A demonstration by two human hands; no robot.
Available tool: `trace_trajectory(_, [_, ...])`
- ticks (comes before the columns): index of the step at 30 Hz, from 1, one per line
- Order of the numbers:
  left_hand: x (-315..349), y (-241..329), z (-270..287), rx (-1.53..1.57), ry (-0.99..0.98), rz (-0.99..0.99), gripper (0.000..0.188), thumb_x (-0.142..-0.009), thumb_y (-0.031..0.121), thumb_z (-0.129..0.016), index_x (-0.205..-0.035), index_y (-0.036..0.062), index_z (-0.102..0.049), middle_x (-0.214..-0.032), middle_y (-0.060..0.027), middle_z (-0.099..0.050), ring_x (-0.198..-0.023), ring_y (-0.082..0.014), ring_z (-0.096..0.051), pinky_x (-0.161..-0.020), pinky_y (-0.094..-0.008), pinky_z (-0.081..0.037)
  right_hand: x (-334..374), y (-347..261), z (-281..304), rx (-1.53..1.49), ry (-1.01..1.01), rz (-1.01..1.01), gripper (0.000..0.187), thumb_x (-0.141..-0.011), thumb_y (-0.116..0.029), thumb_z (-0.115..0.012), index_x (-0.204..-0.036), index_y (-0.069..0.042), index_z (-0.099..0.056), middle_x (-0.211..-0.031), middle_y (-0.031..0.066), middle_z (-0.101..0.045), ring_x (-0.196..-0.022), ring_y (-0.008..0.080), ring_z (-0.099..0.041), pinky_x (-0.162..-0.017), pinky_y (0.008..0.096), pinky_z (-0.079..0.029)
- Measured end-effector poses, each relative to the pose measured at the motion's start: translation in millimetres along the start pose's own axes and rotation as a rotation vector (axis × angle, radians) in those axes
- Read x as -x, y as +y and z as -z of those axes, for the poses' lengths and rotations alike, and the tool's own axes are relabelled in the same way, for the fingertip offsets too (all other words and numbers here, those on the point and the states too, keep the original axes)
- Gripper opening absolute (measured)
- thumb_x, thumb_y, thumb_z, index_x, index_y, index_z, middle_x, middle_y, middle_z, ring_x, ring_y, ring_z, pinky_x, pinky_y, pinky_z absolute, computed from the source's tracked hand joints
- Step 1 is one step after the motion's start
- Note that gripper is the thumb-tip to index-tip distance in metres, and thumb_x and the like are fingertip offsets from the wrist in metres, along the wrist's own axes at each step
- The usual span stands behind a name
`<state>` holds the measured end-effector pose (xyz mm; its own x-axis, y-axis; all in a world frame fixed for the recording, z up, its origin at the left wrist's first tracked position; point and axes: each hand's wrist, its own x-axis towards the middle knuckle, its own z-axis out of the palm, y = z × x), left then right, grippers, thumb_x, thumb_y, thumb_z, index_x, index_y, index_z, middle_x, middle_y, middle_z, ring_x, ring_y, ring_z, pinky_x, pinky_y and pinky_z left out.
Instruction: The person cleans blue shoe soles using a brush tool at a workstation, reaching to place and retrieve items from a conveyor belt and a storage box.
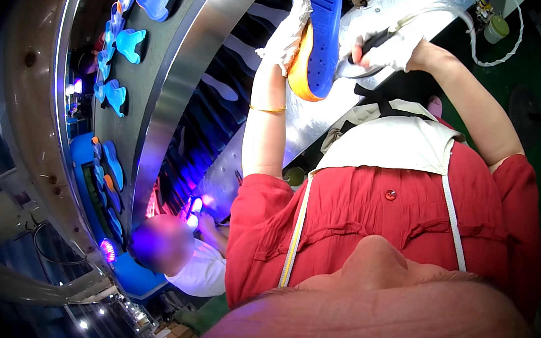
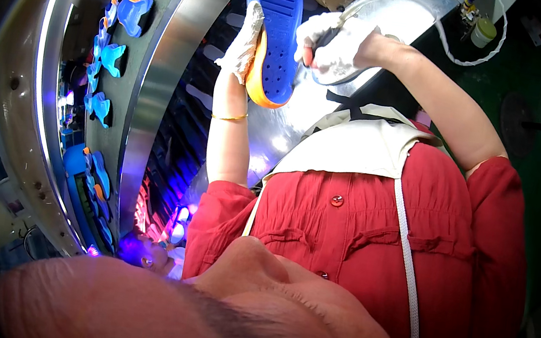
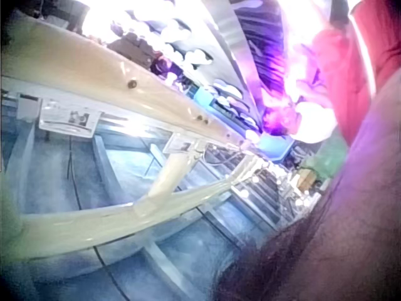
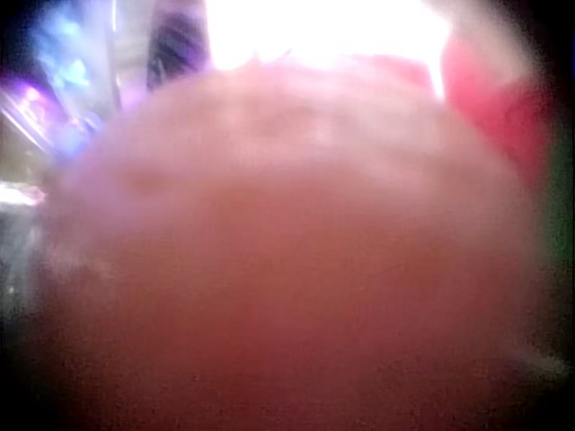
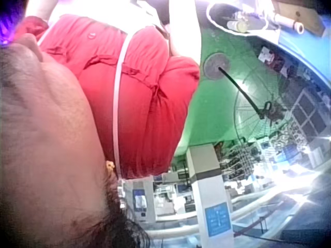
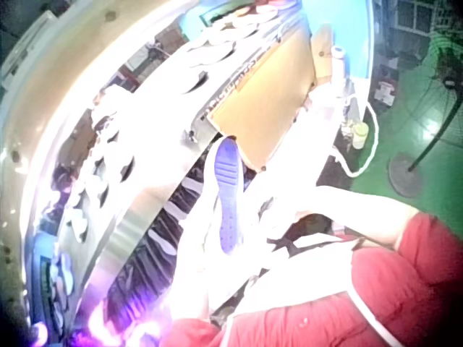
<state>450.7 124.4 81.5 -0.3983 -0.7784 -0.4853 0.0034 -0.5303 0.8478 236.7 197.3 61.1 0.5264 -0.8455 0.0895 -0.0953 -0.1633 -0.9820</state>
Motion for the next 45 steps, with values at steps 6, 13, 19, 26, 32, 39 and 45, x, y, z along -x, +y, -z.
trace_trajectory(6, [1.5,-1.8,1.6,0.085,-0.085,-0.039,0.064,-0.087,0.053,-0.066,-0.129,0.0047,-0.057,-0.110,-0.0128,-0.068,-0.092,-0.0218,-0.068,-0.078,-0.0323,-0.058,-8.7,3.7,16.4,0.149,0.037,0.118,0.009,-0.078,-0.003,-0.071,-0.085,-0.007,-0.066,-0.085,0.0084,-0.065,-0.079,0.0193,-0.064,-0.072,0.0287,-0.054])
trace_trajectory(13, [14.9,8.3,17.5,0.476,-0.290,-0.454,0.086,-0.085,0.076,-0.043,-0.135,0.0057,-0.049,-0.124,-0.0132,-0.061,-0.110,-0.0287,-0.060,-0.098,-0.0447,-0.048,13.8,-15.8,36.0,-0.010,0.185,0.051,0.024,-0.081,-0.025,-0.078,-0.093,-0.010,-0.064,-0.094,0.0089,-0.067,-0.090,0.0197,-0.065,-0.082,0.0312,-0.053])
trace_trajectory(19, [9.8,-41.1,24.7,0.669,-0.184,-0.130,0.068,-0.093,0.060,-0.049,-0.124,0.0006,-0.058,-0.119,-0.0129,-0.064,-0.104,-0.0273,-0.062,-0.095,-0.0386,-0.049,22.3,1.5,16.0,-0.189,0.350,-0.005,0.024,-0.083,-0.015,-0.077,-0.101,-0.008,-0.063,-0.094,0.0046,-0.067,-0.088,0.0133,-0.063,-0.079,0.0270,-0.051])
trace_trajectory(26, [14.6,-98.1,-16.8,1.000,-0.362,-0.153,0.049,-0.094,0.034,-0.056,-0.129,0.0002,-0.054,-0.127,-0.0175,-0.061,-0.113,-0.0331,-0.061,-0.098,-0.0461,-0.050,5.9,31.2,11.2,-0.058,0.565,-0.011,0.016,-0.089,-0.020,-0.071,-0.096,-0.009,-0.062,-0.087,0.0045,-0.062,-0.081,0.0128,-0.061,-0.072,0.0260,-0.050])
trace_trajectory(32, [22.6,-83.0,-60.2,0.766,-0.112,-0.194,0.067,-0.094,0.060,-0.049,-0.126,0.0016,-0.052,-0.107,-0.0089,-0.064,-0.091,-0.0203,-0.063,-0.083,-0.0324,-0.053,0.1,13.2,-2.3,0.186,0.626,0.240,0.016,-0.087,-0.017,-0.071,-0.099,-0.011,-0.063,-0.088,0.0060,-0.063,-0.080,0.0166,-0.064,-0.074,0.0279,-0.054])
trace_trajectory(39, [22.8,-76.4,-55.3,0.677,-0.004,-0.332,0.067,-0.096,0.061,-0.044,-0.136,0.0071,-0.047,-0.123,-0.0081,-0.059,-0.107,-0.0216,-0.060,-0.094,-0.0327,-0.050,11.8,1.5,-14.1,0.110,0.650,0.284,0.019,-0.083,-0.013,-0.072,-0.100,-0.009,-0.063,-0.089,0.0069,-0.065,-0.083,0.0170,-0.066,-0.075,0.0272,-0.053])
trace_trajectory(45, [14.0,-73.6,-39.1,0.696,-0.064,-0.412,0.066,-0.097,0.060,-0.041,-0.137,0.0073,-0.046,-0.130,-0.0104,-0.057,-0.113,-0.0248,-0.057,-0.100,-0.0376,-0.046,19.4,0.3,-37.2,0.053,0.444,0.335,0.018,-0.080,-0.010,-0.071,-0.097,-0.009,-0.065,-0.084,0.0090,-0.063,-0.074,0.0219,-0.063,-0.070,0.0295,-0.051])
